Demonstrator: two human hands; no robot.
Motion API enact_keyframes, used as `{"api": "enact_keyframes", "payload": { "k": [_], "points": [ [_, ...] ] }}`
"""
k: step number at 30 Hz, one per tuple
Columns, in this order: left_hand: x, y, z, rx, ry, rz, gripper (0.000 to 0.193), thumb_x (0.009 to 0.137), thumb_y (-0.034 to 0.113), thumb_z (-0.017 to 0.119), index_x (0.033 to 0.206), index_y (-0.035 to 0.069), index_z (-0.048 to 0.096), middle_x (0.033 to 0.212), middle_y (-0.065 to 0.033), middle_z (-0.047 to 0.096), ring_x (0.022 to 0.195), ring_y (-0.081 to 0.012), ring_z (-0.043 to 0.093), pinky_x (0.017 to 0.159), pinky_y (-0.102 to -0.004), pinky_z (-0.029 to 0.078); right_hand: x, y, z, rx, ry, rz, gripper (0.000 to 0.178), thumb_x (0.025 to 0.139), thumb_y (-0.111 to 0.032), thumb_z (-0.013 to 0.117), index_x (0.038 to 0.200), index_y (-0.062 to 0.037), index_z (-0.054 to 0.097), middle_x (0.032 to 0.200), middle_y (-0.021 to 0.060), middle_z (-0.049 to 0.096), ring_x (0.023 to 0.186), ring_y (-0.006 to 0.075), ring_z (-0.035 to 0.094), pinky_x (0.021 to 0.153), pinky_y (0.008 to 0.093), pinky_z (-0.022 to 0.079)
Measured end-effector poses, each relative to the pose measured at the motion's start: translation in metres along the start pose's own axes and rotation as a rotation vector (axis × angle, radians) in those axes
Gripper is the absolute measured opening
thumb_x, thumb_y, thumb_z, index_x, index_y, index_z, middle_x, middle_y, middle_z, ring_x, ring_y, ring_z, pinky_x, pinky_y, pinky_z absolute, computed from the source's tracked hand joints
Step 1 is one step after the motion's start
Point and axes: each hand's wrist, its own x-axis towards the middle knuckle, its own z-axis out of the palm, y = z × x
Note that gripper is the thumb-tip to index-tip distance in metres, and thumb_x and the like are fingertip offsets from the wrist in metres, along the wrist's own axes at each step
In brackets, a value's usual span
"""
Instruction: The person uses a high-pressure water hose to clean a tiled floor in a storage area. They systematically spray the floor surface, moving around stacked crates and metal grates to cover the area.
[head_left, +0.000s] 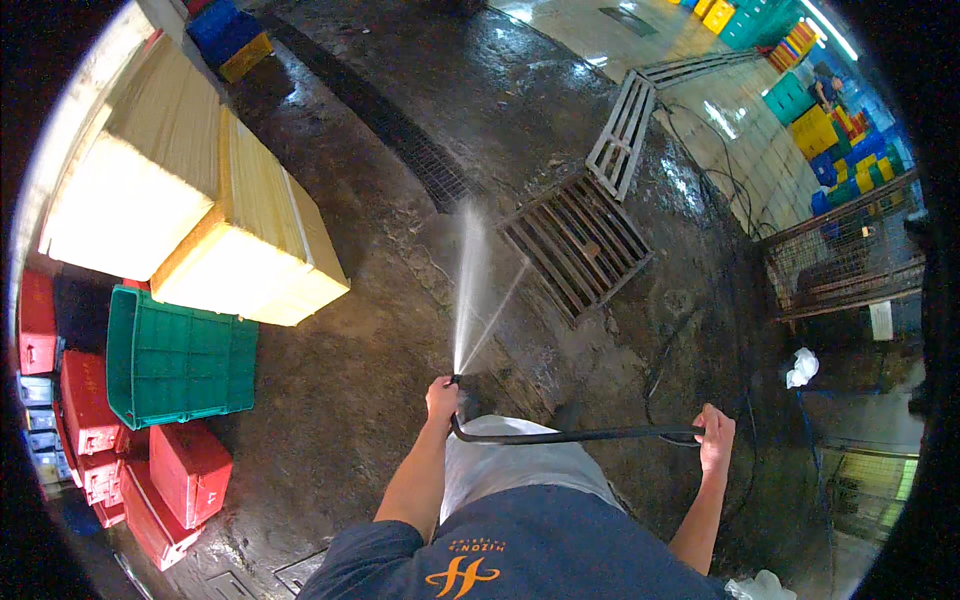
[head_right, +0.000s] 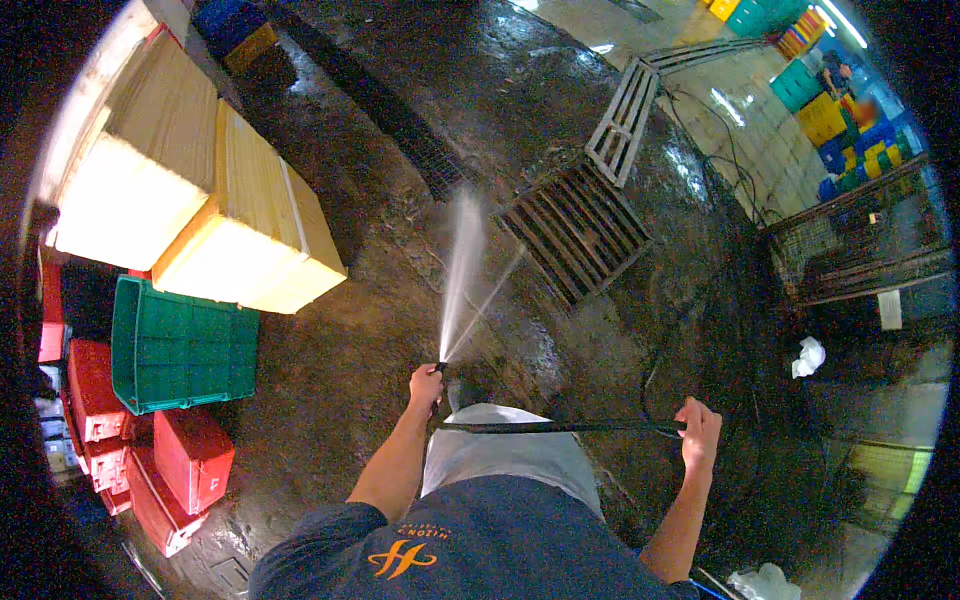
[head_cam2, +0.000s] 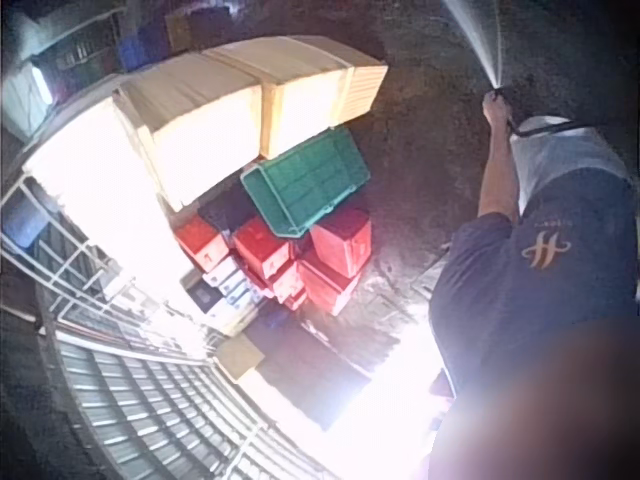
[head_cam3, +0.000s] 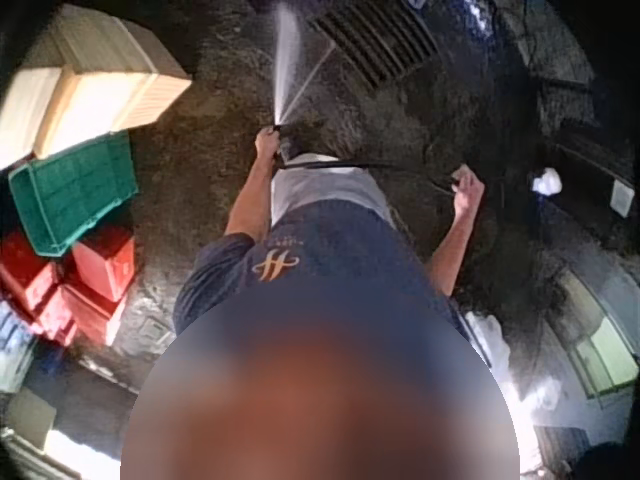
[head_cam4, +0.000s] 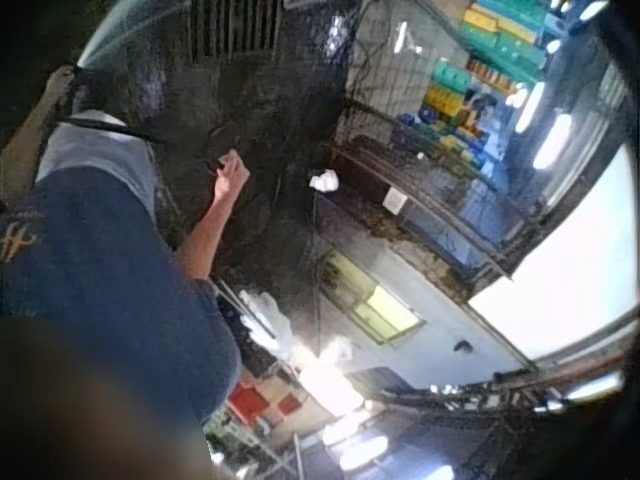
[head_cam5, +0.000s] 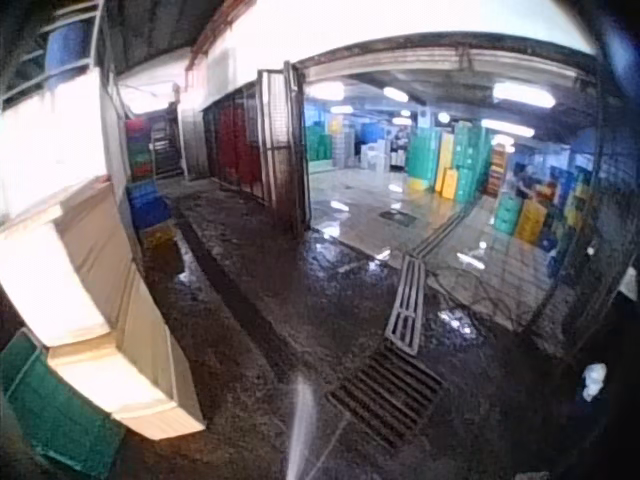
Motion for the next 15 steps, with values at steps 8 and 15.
{"api": "enact_keyframes", "payload": {
  "k": [8, 15],
  "points": [
    [-0.034, 0.02, 0.118, 0.014, 0.012, 0.024, 0.024, 0.084, 0.015, 0.058, 0.102, 0.003, 0.067, 0.081, -0.0156, 0.068, 0.061, -0.0251, 0.067, 0.056, -0.0388, 0.053, 0.073, 0.075, -0.085, 0.087, 0.05, 0.093, 0.042, 0.092, -0.042, 0.055, 0.08, -0.0035, 0.065, 0.077, 0.0053, 0.063, 0.074, 0.0137, 0.059, 0.058, 0.0302, 0.046],
    [-0.1, 0.01, 0.271, 0.46, -0.221, 0.156, 0.032, 0.082, 0.023, 0.057, 0.102, 0.0, 0.066, 0.099, -0.0237, 0.067, 0.094, -0.0388, 0.065, 0.085, -0.0471, 0.051, 0.124, 0.125, -0.194, 0.044, 0.146, 0.013, 0.045, 0.096, -0.039, 0.05, 0.072, -0.0028, 0.062, 0.068, 0.0035, 0.061, 0.063, 0.0106, 0.054, 0.049, 0.0289, 0.04]
  ]
}}
